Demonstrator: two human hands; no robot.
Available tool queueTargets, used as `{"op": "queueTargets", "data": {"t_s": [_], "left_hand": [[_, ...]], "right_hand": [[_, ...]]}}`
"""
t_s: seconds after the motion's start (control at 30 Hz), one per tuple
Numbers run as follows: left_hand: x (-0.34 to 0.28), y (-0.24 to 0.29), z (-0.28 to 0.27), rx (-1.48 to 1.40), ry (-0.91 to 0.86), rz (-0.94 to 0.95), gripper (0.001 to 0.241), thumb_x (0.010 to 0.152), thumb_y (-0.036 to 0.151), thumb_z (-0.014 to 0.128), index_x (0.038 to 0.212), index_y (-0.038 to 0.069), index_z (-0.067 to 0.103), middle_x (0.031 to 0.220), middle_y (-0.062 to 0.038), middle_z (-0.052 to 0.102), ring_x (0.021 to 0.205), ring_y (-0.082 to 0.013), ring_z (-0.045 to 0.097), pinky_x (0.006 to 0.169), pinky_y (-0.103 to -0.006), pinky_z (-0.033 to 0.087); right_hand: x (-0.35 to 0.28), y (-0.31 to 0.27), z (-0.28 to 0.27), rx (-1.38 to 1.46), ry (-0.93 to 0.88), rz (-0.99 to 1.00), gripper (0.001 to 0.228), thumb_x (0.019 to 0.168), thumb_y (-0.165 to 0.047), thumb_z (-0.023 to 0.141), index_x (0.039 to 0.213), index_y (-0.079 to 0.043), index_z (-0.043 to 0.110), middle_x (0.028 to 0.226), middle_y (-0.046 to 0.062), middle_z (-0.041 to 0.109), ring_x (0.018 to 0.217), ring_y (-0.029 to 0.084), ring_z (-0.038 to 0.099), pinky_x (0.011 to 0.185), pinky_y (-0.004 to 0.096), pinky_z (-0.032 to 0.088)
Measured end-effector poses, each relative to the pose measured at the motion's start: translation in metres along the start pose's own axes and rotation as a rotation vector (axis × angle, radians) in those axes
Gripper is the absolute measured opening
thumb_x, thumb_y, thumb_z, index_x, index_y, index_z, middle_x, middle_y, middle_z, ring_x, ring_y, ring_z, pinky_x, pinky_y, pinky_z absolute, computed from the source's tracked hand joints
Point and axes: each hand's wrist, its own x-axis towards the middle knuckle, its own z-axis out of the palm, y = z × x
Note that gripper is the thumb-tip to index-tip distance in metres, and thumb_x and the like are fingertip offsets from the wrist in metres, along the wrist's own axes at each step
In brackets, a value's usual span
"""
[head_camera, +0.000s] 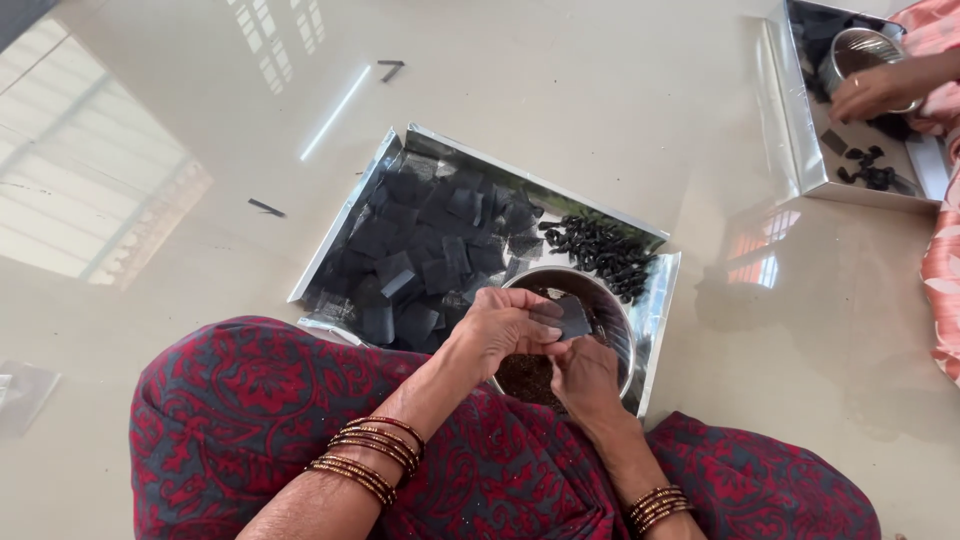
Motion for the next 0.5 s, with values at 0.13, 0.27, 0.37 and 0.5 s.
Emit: {"op": "queueTargets", "data": {"t_s": [0.13, 0.27, 0.37, 0.5], "left_hand": [[0.008, -0.006, -0.006, -0.019, 0.017, 0.002, 0.021, 0.079, -0.021, 0.070, 0.098, -0.013, 0.065, 0.095, -0.019, 0.070, 0.080, -0.0297, 0.075, 0.071, -0.0384, 0.070], [0.015, -0.012, -0.013, 0.021, 0.068, 0.005, 0.018, 0.080, -0.021, 0.068, 0.097, -0.013, 0.065, 0.095, -0.019, 0.070, 0.078, -0.0294, 0.075, 0.069, -0.0371, 0.070], [0.012, -0.010, -0.010, 0.224, 0.204, -0.042, 0.015, 0.082, -0.019, 0.066, 0.095, -0.013, 0.068, 0.093, -0.021, 0.073, 0.074, -0.0307, 0.076, 0.064, -0.0353, 0.068], [0.016, -0.018, -0.005, 0.196, 0.119, -0.093, 0.016, 0.080, -0.021, 0.063, 0.090, -0.011, 0.070, 0.090, -0.022, 0.073, 0.073, -0.0310, 0.076, 0.062, -0.0352, 0.069]], "right_hand": [[0.002, 0.001, -0.009, -0.072, 0.120, -0.035, 0.012, 0.082, -0.009, 0.072, 0.072, -0.005, 0.068, 0.072, 0.015, 0.067, 0.067, 0.038, 0.065, 0.061, 0.048, 0.052], [0.011, -0.010, -0.054, 0.252, 0.117, 0.121, 0.014, 0.092, -0.010, 0.064, 0.080, -0.007, 0.070, 0.073, 0.010, 0.066, 0.066, 0.028, 0.063, 0.057, 0.040, 0.051], [0.027, -0.052, -0.100, 0.481, 0.073, 0.291, 0.015, 0.098, -0.013, 0.062, 0.088, -0.007, 0.071, 0.072, 0.003, 0.067, 0.060, 0.015, 0.063, 0.051, 0.031, 0.051], [0.031, -0.073, -0.110, 0.262, 0.087, 0.079, 0.007, 0.095, -0.011, 0.068, 0.089, -0.007, 0.071, 0.077, 0.001, 0.069, 0.065, 0.014, 0.067, 0.054, 0.030, 0.056]]}}
